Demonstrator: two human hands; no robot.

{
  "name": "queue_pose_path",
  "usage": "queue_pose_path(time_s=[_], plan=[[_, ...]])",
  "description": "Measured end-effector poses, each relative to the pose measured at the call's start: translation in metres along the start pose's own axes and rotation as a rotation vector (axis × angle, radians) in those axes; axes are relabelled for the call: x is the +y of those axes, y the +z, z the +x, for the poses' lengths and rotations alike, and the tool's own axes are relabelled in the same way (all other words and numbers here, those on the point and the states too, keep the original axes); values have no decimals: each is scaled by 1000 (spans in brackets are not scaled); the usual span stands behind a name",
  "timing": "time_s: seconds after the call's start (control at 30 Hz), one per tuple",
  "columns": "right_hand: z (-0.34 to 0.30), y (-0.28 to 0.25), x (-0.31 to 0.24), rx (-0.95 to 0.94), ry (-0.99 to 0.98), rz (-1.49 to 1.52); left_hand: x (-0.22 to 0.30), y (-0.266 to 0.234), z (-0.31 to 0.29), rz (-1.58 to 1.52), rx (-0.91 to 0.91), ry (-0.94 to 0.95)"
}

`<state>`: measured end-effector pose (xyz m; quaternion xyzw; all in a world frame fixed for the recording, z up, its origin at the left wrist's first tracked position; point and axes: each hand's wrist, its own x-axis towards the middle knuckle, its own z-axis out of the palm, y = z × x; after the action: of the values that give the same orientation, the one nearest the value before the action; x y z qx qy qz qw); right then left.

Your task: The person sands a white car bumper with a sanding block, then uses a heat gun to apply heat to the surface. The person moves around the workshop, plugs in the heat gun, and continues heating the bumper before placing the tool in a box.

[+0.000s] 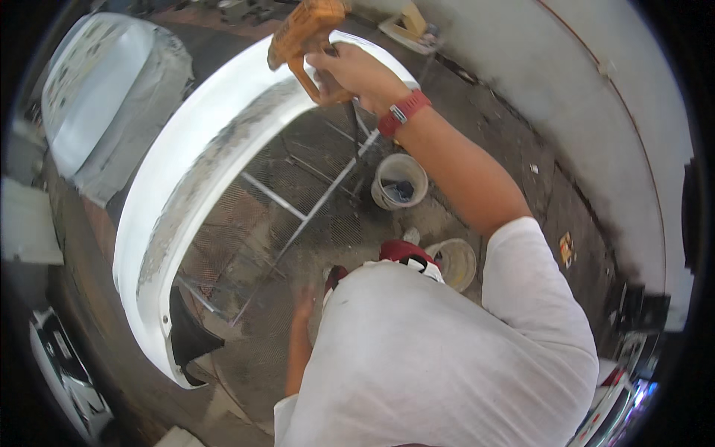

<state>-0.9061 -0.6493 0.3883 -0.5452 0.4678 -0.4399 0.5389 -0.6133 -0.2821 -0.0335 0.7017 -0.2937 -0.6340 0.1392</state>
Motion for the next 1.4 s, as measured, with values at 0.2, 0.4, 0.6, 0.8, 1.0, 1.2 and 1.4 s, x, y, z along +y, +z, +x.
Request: queue_pose_path(time_s=[0.2,0.4,0.6,0.8,1.0,1.2,1.4], plan=[[-8,-114,50,241,-108,54,256,144,-9,55,1,645],[-63,-217,34,-61,54,462,340,270,67,317,456,788],[-83,-347,30,55,-111,156,308,316,94,417,781,491],[-89,-429,24,190,-162,142,253,314,126,328,813,262],[-78,-466,59,-72,70,192,257,337,152,262,849,229],[-25,-549,116,-174,169,37,310,406,168,30,762,235],[62,-644,145,-191,243,-111,407,459,178,305,880,311]])
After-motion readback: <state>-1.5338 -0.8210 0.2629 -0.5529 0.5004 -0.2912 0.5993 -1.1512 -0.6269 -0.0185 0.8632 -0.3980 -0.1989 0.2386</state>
